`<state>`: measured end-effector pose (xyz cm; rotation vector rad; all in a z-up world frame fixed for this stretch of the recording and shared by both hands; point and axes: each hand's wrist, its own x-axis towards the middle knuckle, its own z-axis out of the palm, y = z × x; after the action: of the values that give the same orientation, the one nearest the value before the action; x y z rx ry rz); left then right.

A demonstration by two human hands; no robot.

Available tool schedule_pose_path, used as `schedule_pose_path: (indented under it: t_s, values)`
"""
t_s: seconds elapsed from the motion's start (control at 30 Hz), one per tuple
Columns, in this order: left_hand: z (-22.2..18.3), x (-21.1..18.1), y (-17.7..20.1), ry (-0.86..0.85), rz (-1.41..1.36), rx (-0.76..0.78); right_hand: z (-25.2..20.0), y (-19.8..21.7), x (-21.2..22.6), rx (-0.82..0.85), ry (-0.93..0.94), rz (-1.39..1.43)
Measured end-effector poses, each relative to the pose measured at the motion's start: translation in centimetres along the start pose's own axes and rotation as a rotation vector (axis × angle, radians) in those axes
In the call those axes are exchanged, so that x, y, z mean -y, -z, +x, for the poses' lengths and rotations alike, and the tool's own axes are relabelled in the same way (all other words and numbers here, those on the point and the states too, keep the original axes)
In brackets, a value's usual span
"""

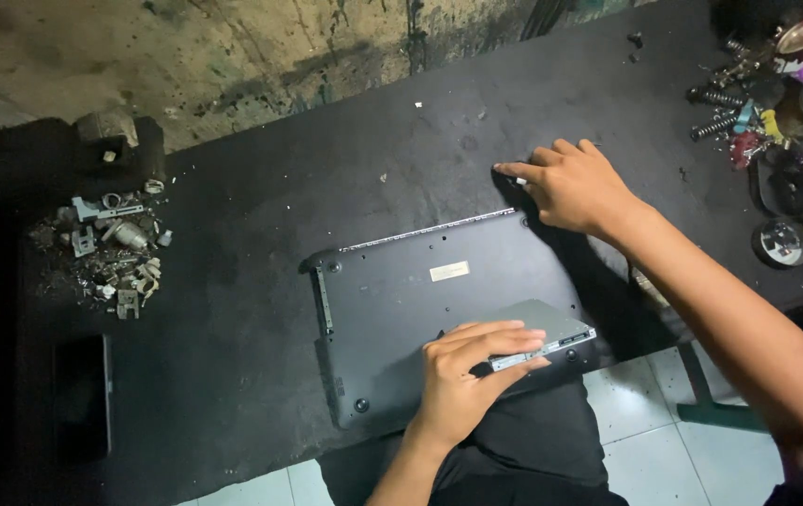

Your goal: The person is disassembling a laptop by removing screws with a screwdriver, prying off the back cover, and then manipulating a small internal label or component.

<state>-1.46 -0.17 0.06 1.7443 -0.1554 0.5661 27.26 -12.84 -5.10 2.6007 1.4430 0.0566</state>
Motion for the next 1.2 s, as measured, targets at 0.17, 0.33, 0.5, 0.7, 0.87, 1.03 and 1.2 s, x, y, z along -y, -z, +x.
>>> schedule_pose_path:
  t_s: [0.17,0.33,0.5,0.7,0.87,1.03,1.2]
  values:
    - [0.0,0.0,0.0,-0.005,-0.015,-0.002,0.0,0.2,0.2,0.03,0.018,-0.073]
    - [0.1,0.0,0.0,-0.011,-0.005,-0.008,-0.4,0.7,-0.4,0.03,-0.009,-0.047]
    - [0.0,0.1,0.0,0.012,-0.005,0.0,-3.6,5.2,1.1,-0.081,-0.176,0.337]
    - [0.3,0.4,-0.4,-0.026,-0.036,-0.04,-11.3,10.4,4.8,-0.167,0.084,0.856]
    - [0.2,1.0,-0.6,-0.01,-0.001,-0.028,-14.6,13.3,9.0,-0.111,0.124,0.748]
    - [0.1,1.0,-0.8,-0.009,0.007,-0.014,-15.5,12.0,10.1,-0.236,0.126,0.625]
    - [0.9,0.1,-0.8,0.021,-0.014,-0.025,-15.9,12.7,10.9,-0.348,0.197,0.477]
